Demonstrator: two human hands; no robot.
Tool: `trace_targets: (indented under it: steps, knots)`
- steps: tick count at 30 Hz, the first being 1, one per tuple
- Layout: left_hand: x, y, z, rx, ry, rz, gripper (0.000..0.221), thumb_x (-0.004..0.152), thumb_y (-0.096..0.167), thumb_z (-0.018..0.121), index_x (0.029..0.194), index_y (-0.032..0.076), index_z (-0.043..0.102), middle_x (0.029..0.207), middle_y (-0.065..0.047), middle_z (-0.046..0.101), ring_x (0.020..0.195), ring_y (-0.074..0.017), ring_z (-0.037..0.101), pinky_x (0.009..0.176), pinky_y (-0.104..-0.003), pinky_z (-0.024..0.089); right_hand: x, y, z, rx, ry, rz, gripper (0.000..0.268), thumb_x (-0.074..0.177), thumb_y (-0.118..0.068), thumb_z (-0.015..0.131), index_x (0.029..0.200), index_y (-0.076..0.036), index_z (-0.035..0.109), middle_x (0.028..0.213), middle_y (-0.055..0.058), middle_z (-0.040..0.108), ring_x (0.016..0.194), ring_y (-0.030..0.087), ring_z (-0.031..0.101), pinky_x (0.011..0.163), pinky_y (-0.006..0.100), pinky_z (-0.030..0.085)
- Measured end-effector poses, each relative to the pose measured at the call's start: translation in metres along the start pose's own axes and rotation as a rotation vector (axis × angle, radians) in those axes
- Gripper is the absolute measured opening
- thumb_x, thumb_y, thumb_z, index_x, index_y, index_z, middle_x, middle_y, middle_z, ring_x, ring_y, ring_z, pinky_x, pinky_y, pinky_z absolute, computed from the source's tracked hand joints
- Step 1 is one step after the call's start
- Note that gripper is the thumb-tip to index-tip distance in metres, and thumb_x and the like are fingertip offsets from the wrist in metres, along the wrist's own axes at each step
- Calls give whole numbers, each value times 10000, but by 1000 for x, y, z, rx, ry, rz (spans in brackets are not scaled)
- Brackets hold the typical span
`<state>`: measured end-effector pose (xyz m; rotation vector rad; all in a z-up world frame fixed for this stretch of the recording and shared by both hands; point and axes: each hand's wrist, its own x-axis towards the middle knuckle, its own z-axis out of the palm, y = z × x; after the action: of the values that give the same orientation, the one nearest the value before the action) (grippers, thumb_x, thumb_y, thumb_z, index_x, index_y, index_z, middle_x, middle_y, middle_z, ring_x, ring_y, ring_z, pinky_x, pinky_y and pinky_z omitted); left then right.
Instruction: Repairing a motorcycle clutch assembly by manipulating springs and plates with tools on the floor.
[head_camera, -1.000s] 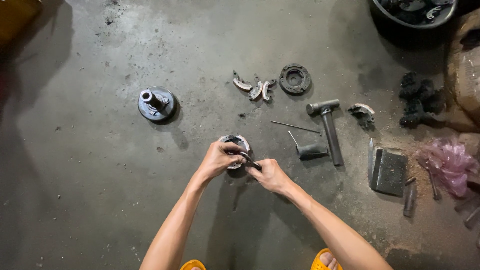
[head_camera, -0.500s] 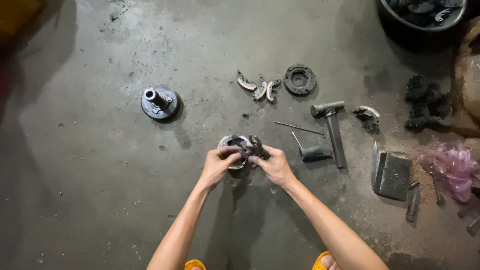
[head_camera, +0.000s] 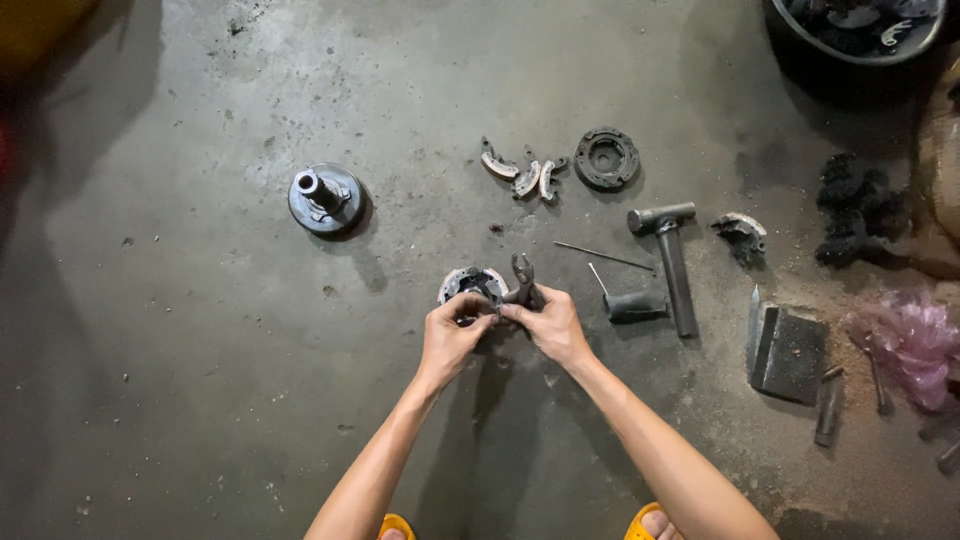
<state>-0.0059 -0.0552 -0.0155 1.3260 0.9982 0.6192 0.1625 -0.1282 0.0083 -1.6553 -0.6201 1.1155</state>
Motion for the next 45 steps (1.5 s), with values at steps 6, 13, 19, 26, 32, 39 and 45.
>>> trace_targets:
  steps: [6, 13, 19, 26, 32, 39, 45]
  knots:
    - [2, 14, -1, 115, 3, 245, 225, 743, -33, 823, 917, 109, 827, 810, -113, 758, 777, -270, 763, 700, -376, 609, 3, 7, 3, -29, -30, 11, 121, 776, -67, 879, 848, -42, 785, 695, 98, 737, 636, 129, 658, 581, 268, 548]
    - [-5, 0, -11, 145, -11, 216, 149, 812, 24, 781, 926, 109, 825, 825, -109, 782, 788, -247, 773, 690, -349, 619, 18, 28, 1, -43, -54, -4, 181, 771, -112, 906, 874, -36, 779, 731, 111, 751, 661, 134, 662, 606, 297, 571]
    - [-46, 38, -23, 186, 273, 92, 83, 863, 28, 756, 937, 41, 790, 885, -159, 775, 816, -298, 772, 701, -370, 623, 27, 0, 6, -333, 72, -192, 131, 950, -153, 722, 855, -63, 716, 700, 161, 708, 670, 286, 697, 637, 409, 536]
    - [-51, 10, -9, 50, 318, -326, 165, 931, 122, 707, 1052, 31, 772, 926, -182, 786, 901, -256, 735, 810, -402, 576, 13, 12, -2, -417, 10, -195, 230, 1002, -204, 658, 809, -79, 655, 687, 140, 690, 659, 245, 655, 666, 400, 532]
    - [18, 8, -5, 209, 264, 90, 142, 848, 60, 767, 990, 48, 757, 1214, -252, 707, 1148, -459, 657, 959, -533, 542, -31, 3, 5, -232, 38, -70, 230, 1028, -191, 613, 891, -33, 710, 744, 164, 735, 722, 216, 678, 706, 406, 573]
    - [31, 0, 17, 488, 86, 396, 75, 865, 46, 755, 937, 65, 742, 1501, -255, 483, 1435, -553, 353, 1076, -818, 202, -26, 7, -2, -81, 73, -1, 256, 1039, -187, 599, 903, 1, 705, 783, 195, 760, 757, 237, 723, 729, 416, 608]
    - [33, -15, 17, 542, 77, 400, 35, 920, 114, 738, 952, 108, 724, 1582, -149, 429, 1509, -443, 303, 1089, -813, 201, -10, 43, -15, 26, 70, 107, 263, 1051, -187, 572, 940, 16, 695, 788, 195, 766, 692, 226, 755, 653, 354, 640]
